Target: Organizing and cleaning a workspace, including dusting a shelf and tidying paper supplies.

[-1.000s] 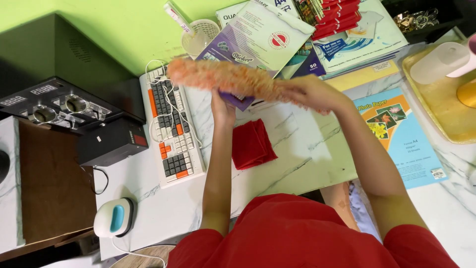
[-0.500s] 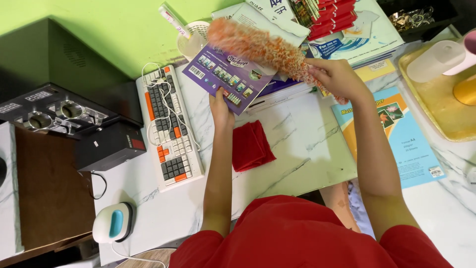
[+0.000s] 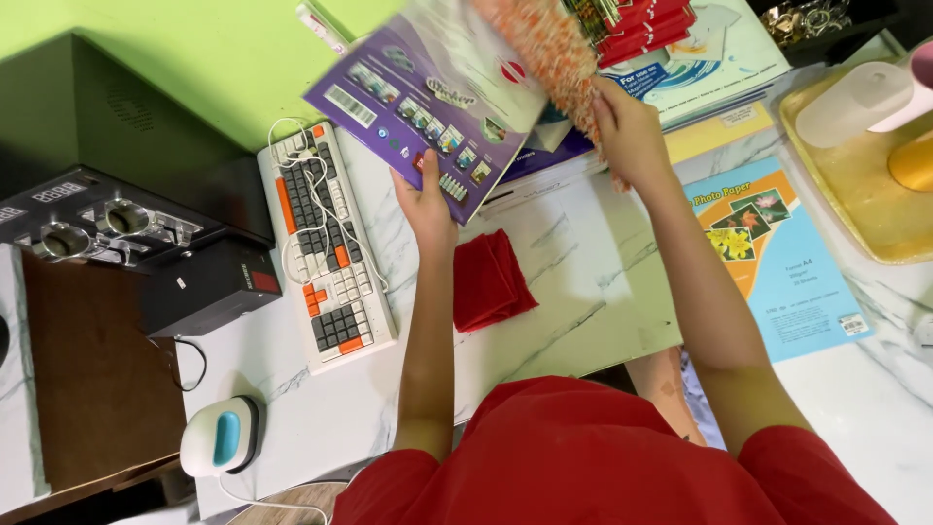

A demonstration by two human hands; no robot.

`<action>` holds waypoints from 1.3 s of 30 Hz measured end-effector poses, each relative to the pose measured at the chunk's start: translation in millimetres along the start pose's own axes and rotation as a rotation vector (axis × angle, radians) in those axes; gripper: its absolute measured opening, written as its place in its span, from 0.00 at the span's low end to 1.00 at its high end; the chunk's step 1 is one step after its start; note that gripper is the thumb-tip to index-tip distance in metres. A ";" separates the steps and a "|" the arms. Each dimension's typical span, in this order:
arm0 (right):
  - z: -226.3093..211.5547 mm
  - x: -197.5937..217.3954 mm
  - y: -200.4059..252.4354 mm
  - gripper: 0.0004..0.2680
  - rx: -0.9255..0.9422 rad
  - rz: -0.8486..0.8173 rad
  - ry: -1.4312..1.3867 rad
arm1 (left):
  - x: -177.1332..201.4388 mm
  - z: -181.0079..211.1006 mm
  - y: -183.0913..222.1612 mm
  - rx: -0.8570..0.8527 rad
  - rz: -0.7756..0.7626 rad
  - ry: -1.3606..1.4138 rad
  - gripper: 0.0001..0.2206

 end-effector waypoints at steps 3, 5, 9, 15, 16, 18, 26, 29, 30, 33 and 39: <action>15.9 -19.7 -10.2 0.13 0.133 0.095 0.080 | 11.5 7.0 16.4 -0.136 -0.123 -0.399 0.09; 3.9 -16.8 -5.7 0.14 0.178 0.073 0.119 | -29.2 43.2 32.1 -0.283 -0.284 -0.562 0.08; -35.5 22.1 9.5 0.17 0.432 0.041 0.057 | -101.1 86.7 57.2 -0.658 -0.626 -0.989 0.21; 8.3 7.8 97.2 0.21 0.153 -0.312 -0.864 | -139.8 42.0 94.4 -0.779 -0.899 -1.108 0.21; 9.0 10.6 104.7 0.21 0.137 -0.301 -0.862 | -145.8 30.5 103.1 -0.767 -0.914 -1.098 0.21; 16.7 19.8 120.8 0.16 -0.089 -0.011 -0.966 | -158.0 7.1 124.2 -0.839 -0.963 -1.128 0.18; 115.2 95.3 214.4 0.12 -0.296 0.466 -1.391 | -194.9 -43.9 201.0 -0.744 -1.380 -0.883 0.21; 131.3 134.2 253.9 0.15 -0.356 0.582 -1.311 | -195.9 -56.4 231.2 -0.648 -1.535 -0.753 0.22; 138.1 145.4 267.5 0.16 -0.395 0.616 -1.256 | -195.7 -59.4 239.8 -0.601 -1.598 -0.729 0.22; 157.5 162.7 306.5 0.17 -0.468 0.661 -1.278 | -199.1 -66.0 251.7 -0.391 -1.787 -0.600 0.33; 205.3 137.0 371.5 0.17 -0.703 0.652 -1.322 | -148.3 -130.7 282.7 -0.421 -1.887 -0.681 0.26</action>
Point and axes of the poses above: each hand's wrist, its own y-axis away from the middle knuckle, its own x-axis out of the back of the hand, z = x × y, the point moved 2 cm from there along -y, towards the middle knuckle, and after that the axes turned 11 degrees about y, right-handed, at the moved point
